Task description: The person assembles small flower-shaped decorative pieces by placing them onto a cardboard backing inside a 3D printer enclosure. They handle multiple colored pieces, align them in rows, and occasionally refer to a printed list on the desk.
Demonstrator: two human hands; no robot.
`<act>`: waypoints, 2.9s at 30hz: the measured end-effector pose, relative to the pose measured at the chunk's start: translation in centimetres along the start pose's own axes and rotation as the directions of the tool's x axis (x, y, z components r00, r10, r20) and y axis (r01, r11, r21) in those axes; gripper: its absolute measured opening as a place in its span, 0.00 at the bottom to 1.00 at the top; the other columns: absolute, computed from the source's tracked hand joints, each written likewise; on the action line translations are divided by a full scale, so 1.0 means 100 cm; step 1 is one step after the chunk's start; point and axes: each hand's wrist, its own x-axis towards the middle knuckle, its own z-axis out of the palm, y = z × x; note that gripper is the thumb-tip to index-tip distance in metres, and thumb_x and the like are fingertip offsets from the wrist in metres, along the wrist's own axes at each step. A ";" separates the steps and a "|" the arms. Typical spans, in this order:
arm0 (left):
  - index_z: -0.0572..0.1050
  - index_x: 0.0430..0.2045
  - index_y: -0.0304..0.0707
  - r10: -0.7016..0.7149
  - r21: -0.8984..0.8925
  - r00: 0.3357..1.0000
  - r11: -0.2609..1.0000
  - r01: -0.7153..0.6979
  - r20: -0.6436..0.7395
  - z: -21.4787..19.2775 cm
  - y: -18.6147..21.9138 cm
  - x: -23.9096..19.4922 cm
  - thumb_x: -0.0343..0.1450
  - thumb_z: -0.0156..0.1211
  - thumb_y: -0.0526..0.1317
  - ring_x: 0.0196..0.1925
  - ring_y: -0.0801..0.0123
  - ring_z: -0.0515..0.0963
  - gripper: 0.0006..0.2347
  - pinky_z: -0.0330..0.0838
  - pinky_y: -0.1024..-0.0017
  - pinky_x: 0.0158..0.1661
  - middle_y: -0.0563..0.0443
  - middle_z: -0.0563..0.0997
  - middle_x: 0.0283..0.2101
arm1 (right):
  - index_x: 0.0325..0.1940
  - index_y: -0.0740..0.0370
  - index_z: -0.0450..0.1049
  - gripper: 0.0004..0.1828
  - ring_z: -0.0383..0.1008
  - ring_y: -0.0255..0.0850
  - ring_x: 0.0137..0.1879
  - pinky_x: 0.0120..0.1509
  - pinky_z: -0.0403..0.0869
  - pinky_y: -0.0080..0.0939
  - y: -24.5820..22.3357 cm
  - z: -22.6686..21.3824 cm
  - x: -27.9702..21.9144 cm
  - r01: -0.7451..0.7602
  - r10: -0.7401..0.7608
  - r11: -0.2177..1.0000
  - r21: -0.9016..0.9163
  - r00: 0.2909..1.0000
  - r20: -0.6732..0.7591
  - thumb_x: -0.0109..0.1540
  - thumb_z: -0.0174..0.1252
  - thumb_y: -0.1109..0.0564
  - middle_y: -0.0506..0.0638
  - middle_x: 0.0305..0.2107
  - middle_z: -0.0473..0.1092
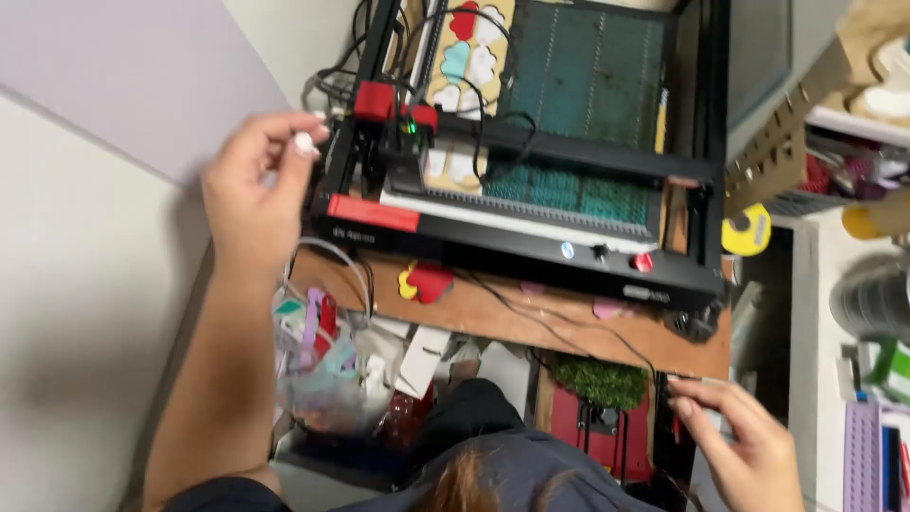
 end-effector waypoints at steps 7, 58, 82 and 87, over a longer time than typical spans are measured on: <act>0.82 0.50 0.38 -0.133 0.116 0.930 0.988 0.099 0.344 0.055 -0.134 0.190 0.79 0.50 0.31 0.54 0.67 0.86 0.12 0.78 0.68 0.55 0.49 0.88 0.50 | 0.55 0.66 0.82 0.10 0.78 0.42 0.59 0.71 0.71 0.40 -0.028 0.011 0.280 0.223 -0.213 0.971 -0.084 0.971 0.111 0.70 0.62 0.62 0.53 0.50 0.80; 0.77 0.43 0.49 -0.123 0.282 0.698 0.952 -0.117 0.706 0.314 -0.359 0.351 0.78 0.62 0.36 0.40 0.49 0.79 0.03 0.71 0.59 0.32 0.40 0.80 0.47 | 0.59 0.64 0.75 0.43 0.75 0.58 0.44 0.42 0.76 0.59 -0.119 0.321 0.627 0.618 -0.335 0.703 -0.353 0.725 0.601 0.49 0.83 0.40 0.55 0.48 0.67; 0.67 0.62 0.41 -0.460 -0.261 0.799 0.777 0.573 0.387 0.229 -0.349 0.338 0.77 0.52 0.50 0.53 0.51 0.93 0.20 1.01 0.73 0.40 0.40 0.78 0.61 | 0.41 0.59 0.81 0.10 0.83 0.37 0.47 0.56 0.81 0.33 -0.107 0.281 0.602 -0.034 -0.346 0.882 0.470 0.629 0.696 0.59 0.73 0.67 0.50 0.41 0.82; 0.71 0.57 0.34 -0.077 -0.312 0.902 0.923 0.225 0.425 0.169 -0.297 0.318 0.76 0.61 0.30 0.52 0.57 0.92 0.14 0.85 0.61 0.56 0.41 0.83 0.54 | 0.46 0.50 0.76 0.07 0.81 0.30 0.45 0.51 0.78 0.28 -0.106 0.231 0.588 -0.073 -0.146 0.853 0.517 0.917 0.370 0.71 0.66 0.61 0.45 0.39 0.81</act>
